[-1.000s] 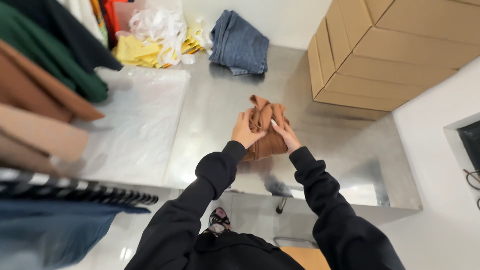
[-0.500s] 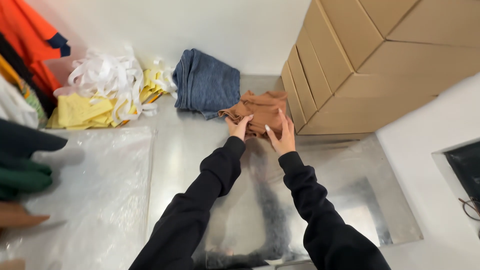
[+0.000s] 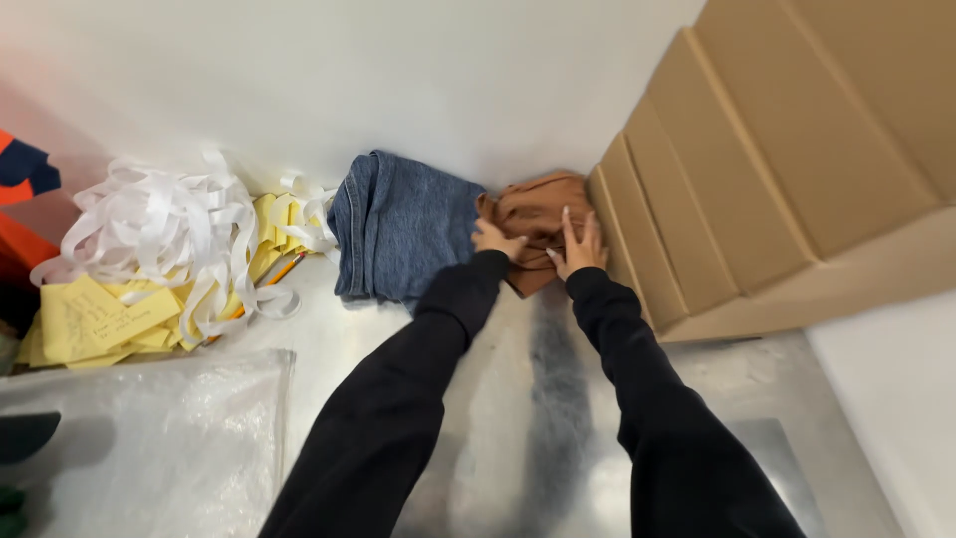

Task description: The person removes a pair of jeans from a hanger, folds them by hand, and places them on a metal table. They repeat this process with a brown shirt and another pair of jeans, stacking the folded items neatly on the table.

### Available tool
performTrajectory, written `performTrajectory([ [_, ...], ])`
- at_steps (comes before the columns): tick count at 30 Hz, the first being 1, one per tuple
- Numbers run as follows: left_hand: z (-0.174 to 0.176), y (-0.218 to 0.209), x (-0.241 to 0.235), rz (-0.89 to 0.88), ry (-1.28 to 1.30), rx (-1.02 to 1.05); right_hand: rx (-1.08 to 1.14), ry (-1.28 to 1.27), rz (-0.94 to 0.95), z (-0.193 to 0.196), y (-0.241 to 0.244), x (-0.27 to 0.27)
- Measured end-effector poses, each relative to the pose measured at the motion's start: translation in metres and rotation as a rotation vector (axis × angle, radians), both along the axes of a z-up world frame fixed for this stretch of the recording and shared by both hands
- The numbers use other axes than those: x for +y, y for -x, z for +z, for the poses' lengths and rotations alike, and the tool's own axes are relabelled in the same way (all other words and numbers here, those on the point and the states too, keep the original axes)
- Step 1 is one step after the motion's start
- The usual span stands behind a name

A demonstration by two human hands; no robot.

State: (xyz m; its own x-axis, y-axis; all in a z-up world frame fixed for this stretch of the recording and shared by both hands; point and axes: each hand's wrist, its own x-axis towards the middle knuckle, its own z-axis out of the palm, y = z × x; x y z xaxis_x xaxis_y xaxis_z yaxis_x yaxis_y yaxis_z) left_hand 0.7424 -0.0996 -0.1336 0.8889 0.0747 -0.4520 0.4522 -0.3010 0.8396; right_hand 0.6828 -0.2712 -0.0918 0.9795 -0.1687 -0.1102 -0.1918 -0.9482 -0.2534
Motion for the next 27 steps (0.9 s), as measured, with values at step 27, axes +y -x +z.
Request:
performTrajectory([
  [27, 0.007, 0.128, 0.021, -0.436, -0.818, -0.480, 0.040, -0.412, 0.235, 0.015, 0.058, -0.025],
])
